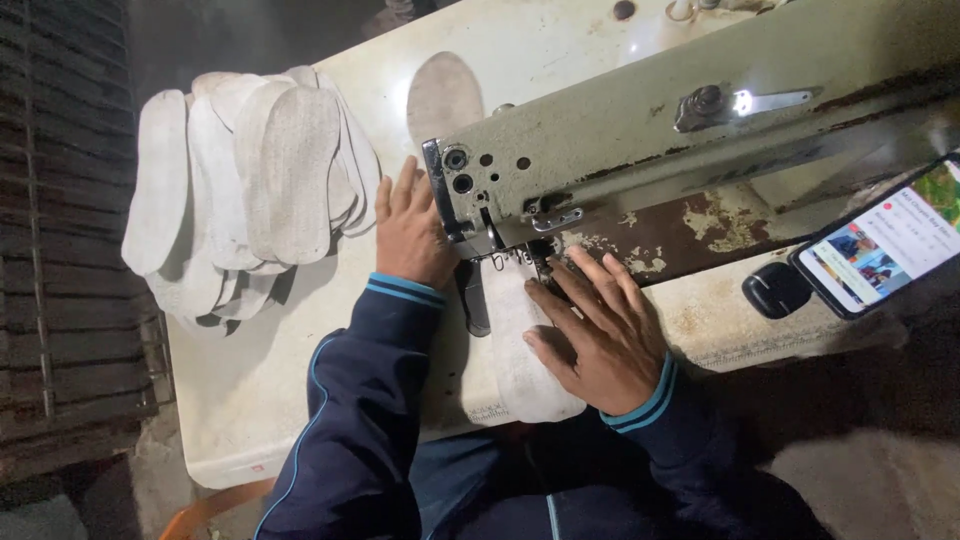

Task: Stitching the edges of shoe insoles using an industrial sewing machine.

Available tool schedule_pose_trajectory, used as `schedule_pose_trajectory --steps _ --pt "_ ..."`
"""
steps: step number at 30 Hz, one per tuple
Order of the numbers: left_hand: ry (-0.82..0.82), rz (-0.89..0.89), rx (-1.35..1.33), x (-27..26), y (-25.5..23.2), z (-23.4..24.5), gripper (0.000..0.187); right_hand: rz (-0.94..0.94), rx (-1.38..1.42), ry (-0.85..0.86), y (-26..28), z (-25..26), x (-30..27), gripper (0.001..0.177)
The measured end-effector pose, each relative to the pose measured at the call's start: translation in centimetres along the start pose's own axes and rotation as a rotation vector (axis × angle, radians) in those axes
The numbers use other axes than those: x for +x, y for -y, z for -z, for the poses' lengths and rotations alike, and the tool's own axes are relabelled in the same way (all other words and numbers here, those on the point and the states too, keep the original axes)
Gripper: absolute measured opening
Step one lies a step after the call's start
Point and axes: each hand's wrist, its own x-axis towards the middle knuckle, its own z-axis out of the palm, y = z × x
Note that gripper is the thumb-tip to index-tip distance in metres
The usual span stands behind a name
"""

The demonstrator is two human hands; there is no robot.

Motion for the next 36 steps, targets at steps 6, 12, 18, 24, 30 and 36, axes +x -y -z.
schedule_pose_trajectory --steps 6,12,18,24,30,36 --pt "-0.091 0.012 -0.007 -1.0 0.9 2.0 0.031 -0.009 -0.009 0.020 -0.2 0.1 -0.1 0.039" --pt "0.024 0.165 0.002 0.5 2.3 1.2 0.036 -0.001 -0.020 0.023 -0.2 0.1 -0.1 0.041" --pt "0.189 0.223 0.061 2.9 4.3 0.6 0.040 0.013 -0.028 -0.006 -0.2 -0.2 -0.2 0.042" --pt "0.205 0.138 -0.003 3.0 2.9 0.1 0.043 -0.021 -0.032 0.009 0.0 0.0 0.0 0.040" --pt "0.066 -0.053 -0.019 0.2 3.6 2.6 0.067 -0.003 -0.041 -0.002 0.2 0.1 0.3 0.041" --pt "-0.135 -0.009 -0.179 -1.0 4.6 1.5 0.037 0.024 -0.060 0.006 0.5 0.6 0.7 0.037"
